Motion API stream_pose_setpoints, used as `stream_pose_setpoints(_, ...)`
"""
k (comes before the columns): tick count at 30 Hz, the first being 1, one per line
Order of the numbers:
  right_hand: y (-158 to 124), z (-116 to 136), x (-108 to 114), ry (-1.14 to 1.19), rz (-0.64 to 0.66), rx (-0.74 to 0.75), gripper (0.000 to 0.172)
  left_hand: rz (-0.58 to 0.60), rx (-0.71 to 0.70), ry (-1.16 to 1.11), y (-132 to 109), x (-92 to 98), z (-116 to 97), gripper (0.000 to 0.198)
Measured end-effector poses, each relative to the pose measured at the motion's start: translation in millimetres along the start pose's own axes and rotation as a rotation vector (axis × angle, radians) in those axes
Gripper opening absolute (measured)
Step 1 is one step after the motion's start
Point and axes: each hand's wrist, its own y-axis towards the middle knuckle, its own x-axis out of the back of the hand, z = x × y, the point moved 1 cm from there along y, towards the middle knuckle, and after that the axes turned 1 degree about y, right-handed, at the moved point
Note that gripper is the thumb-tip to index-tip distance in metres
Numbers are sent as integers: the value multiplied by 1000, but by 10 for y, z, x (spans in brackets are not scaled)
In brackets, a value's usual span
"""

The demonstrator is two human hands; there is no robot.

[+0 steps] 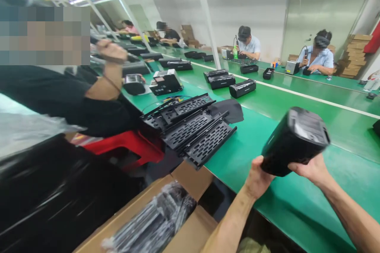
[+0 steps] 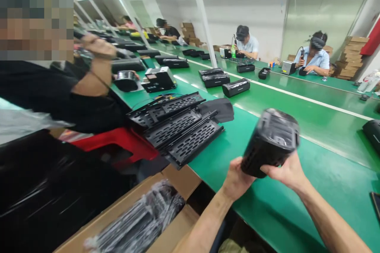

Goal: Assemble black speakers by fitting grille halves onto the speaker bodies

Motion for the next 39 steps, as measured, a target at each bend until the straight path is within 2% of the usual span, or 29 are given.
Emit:
stream_pose_setpoints(2, 70, 127, 68, -107, 53, 91, 116, -34, -72, 178, -58, 15, -98, 85)
stream_pose_setpoints(5, 146, 297, 162, -444, 236, 260, 100, -36, -302, 462, -145, -11, -440, 112)
stream_pose_setpoints(7, 169, 345, 136, -655, 365, 334, 94, 16, -312, 654, -160, -78, -609, 108)
stream_pose_setpoints(9, 164, 331, 83, -733, 438, 354, 91, 33, -277, 781, -148, -128, -668, 91)
stream_pose_setpoints(11, 129, 254, 84, -691, 450, 355, 93, 4, -294, 835, -141, -111, -653, 78)
stream_pose_setpoints(13, 63, 109, 178, -608, 385, 311, 102, -42, -338, 865, -155, -16, -622, 75)
stream_pose_setpoints(16, -87, -182, 385, -382, 261, 101, 116, -98, -379, 881, -181, 187, -614, 72)
stream_pose_setpoints(18, -198, -344, 449, -150, 246, -66, 117, -95, -379, 865, -181, 287, -626, 72)
stream_pose_setpoints(20, -287, -418, 435, 45, 245, -170, 114, -67, -364, 864, -176, 335, -633, 72)
stream_pose_setpoints(23, -360, -366, 356, 178, 217, -186, 104, -31, -375, 880, -187, 348, -635, 72)
stream_pose_setpoints(27, -393, -229, 299, 210, 141, -169, 81, 6, -437, 941, -202, 357, -650, 68)
stream_pose_setpoints(31, -398, -239, 292, 240, 115, -273, 82, 12, -385, 1022, -131, 388, -654, 66)
stream_pose_setpoints(34, -409, -277, 304, 249, 144, -360, 84, 63, -260, 985, -75, 416, -632, 82)
stream_pose_setpoints(36, -435, -275, 314, 244, 146, -348, 82, 96, -238, 961, -75, 422, -618, 92)
stream_pose_setpoints(39, -491, -242, 319, 211, 115, -260, 77, 82, -335, 984, -121, 400, -610, 84)
